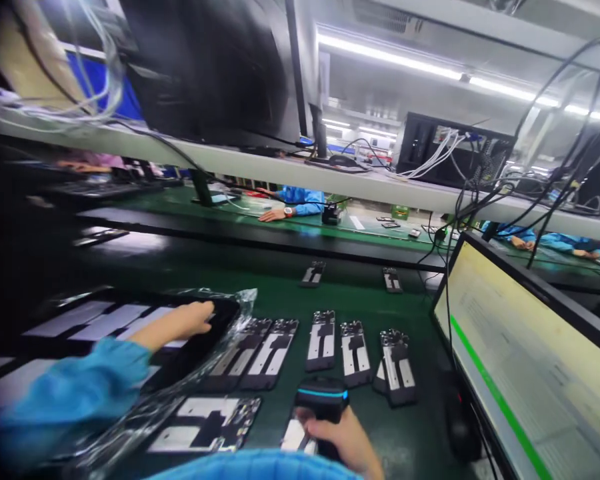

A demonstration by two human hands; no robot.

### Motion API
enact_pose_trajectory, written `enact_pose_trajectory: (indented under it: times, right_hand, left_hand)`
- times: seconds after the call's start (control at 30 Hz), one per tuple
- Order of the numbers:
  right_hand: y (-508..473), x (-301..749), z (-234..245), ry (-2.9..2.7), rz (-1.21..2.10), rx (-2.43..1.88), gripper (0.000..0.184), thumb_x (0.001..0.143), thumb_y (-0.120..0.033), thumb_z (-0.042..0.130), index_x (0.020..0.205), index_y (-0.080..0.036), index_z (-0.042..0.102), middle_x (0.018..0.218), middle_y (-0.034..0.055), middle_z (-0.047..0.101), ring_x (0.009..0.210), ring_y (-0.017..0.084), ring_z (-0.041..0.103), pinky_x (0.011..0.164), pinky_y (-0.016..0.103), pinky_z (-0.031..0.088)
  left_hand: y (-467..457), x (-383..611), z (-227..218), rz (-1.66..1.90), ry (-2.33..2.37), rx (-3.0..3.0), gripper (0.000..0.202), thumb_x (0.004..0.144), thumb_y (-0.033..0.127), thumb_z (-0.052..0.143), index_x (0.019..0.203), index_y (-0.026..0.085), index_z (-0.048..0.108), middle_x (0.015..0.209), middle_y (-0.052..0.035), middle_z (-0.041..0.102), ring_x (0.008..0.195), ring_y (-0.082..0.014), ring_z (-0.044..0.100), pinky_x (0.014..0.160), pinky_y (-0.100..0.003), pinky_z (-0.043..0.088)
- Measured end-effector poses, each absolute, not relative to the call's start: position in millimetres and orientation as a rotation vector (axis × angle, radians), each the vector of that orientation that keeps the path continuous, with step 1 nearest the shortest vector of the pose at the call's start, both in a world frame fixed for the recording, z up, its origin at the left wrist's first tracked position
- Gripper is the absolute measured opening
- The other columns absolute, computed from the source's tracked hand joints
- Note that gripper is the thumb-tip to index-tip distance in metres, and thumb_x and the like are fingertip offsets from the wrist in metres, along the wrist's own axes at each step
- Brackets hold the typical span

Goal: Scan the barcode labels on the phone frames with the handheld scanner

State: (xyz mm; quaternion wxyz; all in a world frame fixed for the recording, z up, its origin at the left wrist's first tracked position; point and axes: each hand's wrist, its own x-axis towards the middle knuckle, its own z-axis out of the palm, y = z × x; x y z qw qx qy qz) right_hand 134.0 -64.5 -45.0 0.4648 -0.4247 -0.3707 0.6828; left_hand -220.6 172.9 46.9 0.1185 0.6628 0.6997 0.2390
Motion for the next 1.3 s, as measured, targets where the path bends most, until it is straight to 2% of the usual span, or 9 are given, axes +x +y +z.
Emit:
enact_pose_trajectory:
  times: [0.13, 0.2, 0.3, 0.43, 0.63, 0.77, 0.9, 1.17, 1.3]
  right_hand:
    - [-72, 130, -43, -0.874, 1.640, -1.052, 0.039, 0.059, -0.043, 0.084, 0.096, -0.032, 0.076, 0.102, 0.0006, 0.077, 0.111, 0.033, 0.063, 0.106, 0.046, 0.038]
    - [-74, 131, -45, -0.866, 1.630, -1.057, 0.038, 0.060, -0.043, 0.084, 0.096, -0.031, 0.076, 0.102, 0.0011, 0.076, 0.112, 0.034, 0.062, 0.107, 0.048, 0.037]
    - [-76, 132, -46, -0.880, 1.619, -1.063, 0.042, 0.062, -0.045, 0.083, 0.100, -0.029, 0.075, 0.106, 0.0024, 0.075, 0.113, 0.034, 0.061, 0.105, 0.048, 0.040]
    - [-79, 131, -41, -0.940, 1.618, -1.117, 0.041, 0.062, -0.046, 0.084, 0.096, -0.025, 0.074, 0.102, 0.0028, 0.076, 0.108, 0.033, 0.063, 0.102, 0.047, 0.043]
    - [-83, 128, -36, -0.943, 1.583, -1.139, 0.042, 0.062, -0.047, 0.084, 0.094, -0.023, 0.074, 0.101, 0.0026, 0.075, 0.108, 0.034, 0.061, 0.103, 0.048, 0.040]
    - [-82, 131, -39, -0.952, 1.582, -1.110, 0.039, 0.063, -0.044, 0.085, 0.094, -0.023, 0.074, 0.099, 0.0034, 0.075, 0.107, 0.035, 0.062, 0.105, 0.053, 0.037]
    - [-71, 142, -36, -0.883, 1.655, -0.991, 0.038, 0.070, -0.041, 0.081, 0.102, -0.022, 0.073, 0.119, 0.0071, 0.071, 0.120, 0.033, 0.058, 0.110, 0.048, 0.038]
    - [-46, 148, -29, -0.783, 1.752, -0.977, 0.052, 0.076, -0.039, 0.077, 0.118, -0.011, 0.067, 0.126, 0.0153, 0.066, 0.124, 0.029, 0.057, 0.115, 0.046, 0.035]
    - [-50, 149, -36, -0.727, 1.767, -0.984, 0.051, 0.072, -0.038, 0.080, 0.115, -0.013, 0.069, 0.124, 0.0141, 0.067, 0.126, 0.030, 0.055, 0.116, 0.043, 0.034]
  left_hand:
    - [174, -217, 75, 0.671, 2.161, 1.962, 0.003, 0.068, 0.012, 0.060, 0.068, 0.014, 0.059, 0.061, -0.0066, 0.061, 0.074, -0.0257, 0.063, 0.079, -0.036, 0.046]
    - [157, -202, 82, 0.705, 2.198, 1.986, 0.019, 0.075, 0.015, 0.056, 0.092, 0.011, 0.064, 0.076, -0.0098, 0.067, 0.081, -0.0254, 0.065, 0.080, -0.034, 0.047]
    - [108, -155, 62, 0.761, 2.014, 2.076, 0.034, 0.086, 0.026, 0.051, 0.118, 0.019, 0.059, 0.081, -0.0017, 0.068, 0.073, -0.0171, 0.064, 0.071, -0.025, 0.048]
    - [49, -96, 16, 1.001, 1.519, 1.934, 0.034, 0.087, 0.034, 0.053, 0.117, 0.018, 0.061, 0.063, 0.0034, 0.059, 0.056, -0.0145, 0.057, 0.057, -0.024, 0.043]
    - [44, -87, 6, 1.115, 1.454, 1.728, 0.034, 0.081, 0.034, 0.060, 0.111, 0.018, 0.064, 0.057, 0.0062, 0.053, 0.050, -0.0128, 0.053, 0.054, -0.023, 0.040]
    - [46, -93, 12, 1.092, 1.418, 1.680, 0.036, 0.081, 0.035, 0.061, 0.113, 0.018, 0.062, 0.067, 0.0026, 0.061, 0.056, -0.0144, 0.059, 0.056, -0.024, 0.045]
    - [17, -89, -2, 0.960, 1.240, 1.491, 0.039, 0.079, 0.036, 0.065, 0.114, 0.018, 0.057, 0.086, -0.0022, 0.067, 0.064, -0.0161, 0.064, 0.059, -0.026, 0.050]
    - [-54, -63, -39, 0.804, 1.004, 1.475, 0.029, 0.080, 0.034, 0.069, 0.106, 0.022, 0.064, 0.102, -0.0072, 0.061, 0.095, -0.0227, 0.062, 0.081, -0.035, 0.053]
    - [-61, -74, -49, 0.818, 1.044, 1.818, 0.034, 0.076, 0.031, 0.072, 0.109, 0.029, 0.070, 0.123, -0.0115, 0.057, 0.128, -0.0325, 0.046, 0.112, -0.051, 0.032]
